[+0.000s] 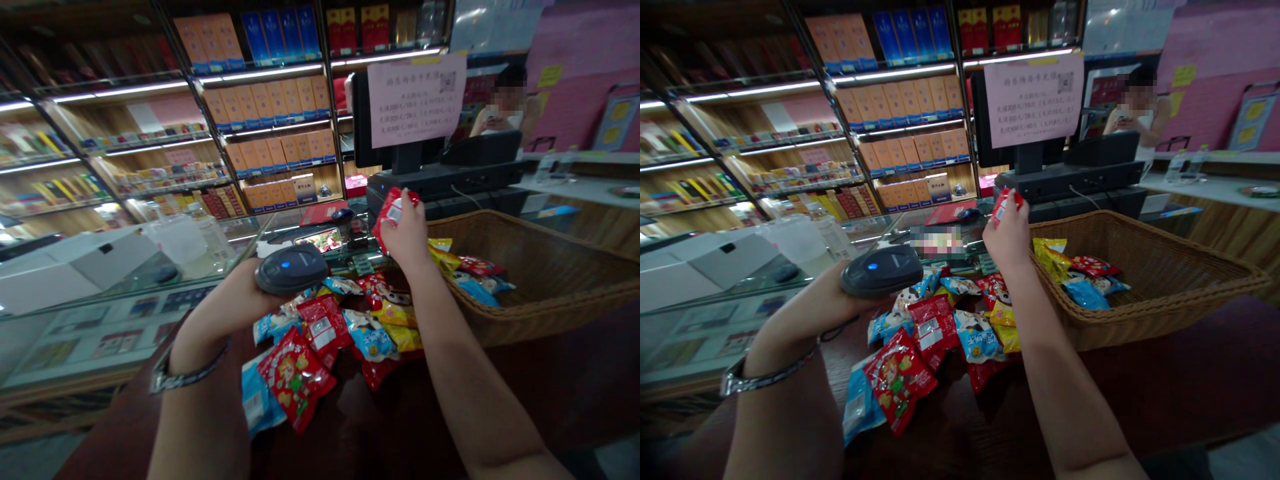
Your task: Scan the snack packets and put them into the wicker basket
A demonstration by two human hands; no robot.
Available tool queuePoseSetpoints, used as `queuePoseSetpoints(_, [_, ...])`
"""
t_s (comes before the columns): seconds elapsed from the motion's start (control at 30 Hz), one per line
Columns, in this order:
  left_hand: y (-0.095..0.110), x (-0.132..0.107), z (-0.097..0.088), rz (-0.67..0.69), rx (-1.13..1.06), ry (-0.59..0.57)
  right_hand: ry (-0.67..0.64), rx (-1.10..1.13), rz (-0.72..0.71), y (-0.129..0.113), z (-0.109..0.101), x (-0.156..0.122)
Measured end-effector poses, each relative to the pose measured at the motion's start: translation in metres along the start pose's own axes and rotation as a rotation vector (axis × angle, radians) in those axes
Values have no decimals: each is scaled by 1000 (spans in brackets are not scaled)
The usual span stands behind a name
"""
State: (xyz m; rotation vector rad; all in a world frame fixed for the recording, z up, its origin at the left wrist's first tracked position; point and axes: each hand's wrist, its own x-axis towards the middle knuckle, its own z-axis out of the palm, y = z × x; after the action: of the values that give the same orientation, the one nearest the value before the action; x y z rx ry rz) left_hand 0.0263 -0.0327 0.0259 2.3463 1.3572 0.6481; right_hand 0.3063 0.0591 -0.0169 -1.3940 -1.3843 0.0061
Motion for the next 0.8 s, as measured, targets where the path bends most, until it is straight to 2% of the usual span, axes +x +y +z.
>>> queuePoseSetpoints(0.1, [2, -1, 0, -44, -5, -26, 175, -184, 113, 8, -7, 2])
queuePoseSetpoints(0.23, [7, -1, 0, 18, -19, -3, 251, -306, 218, 21, -7, 3])
queuePoseSetpoints(0.4, [7, -1, -1, 0, -10, -17, 315, -345, 152, 19, -9, 4])
queuePoseSetpoints(0.47, [5, -2, -2, -16, -1, -18, 275, -327, 98, 14, -11, 3])
queuePoseSetpoints(0.53, [3, -3, -2, -24, 1, -12, 105, -262, 41, 9, -10, 2])
queuePoseSetpoints(0.7, [-2, -3, -2, -5, -1, 17, -727, 36, -192, -9, 20, -15])
queuePoseSetpoints(0.8, [-3, -3, -3, -3, 18, 9, -1052, 28, -343, -26, 44, -35])
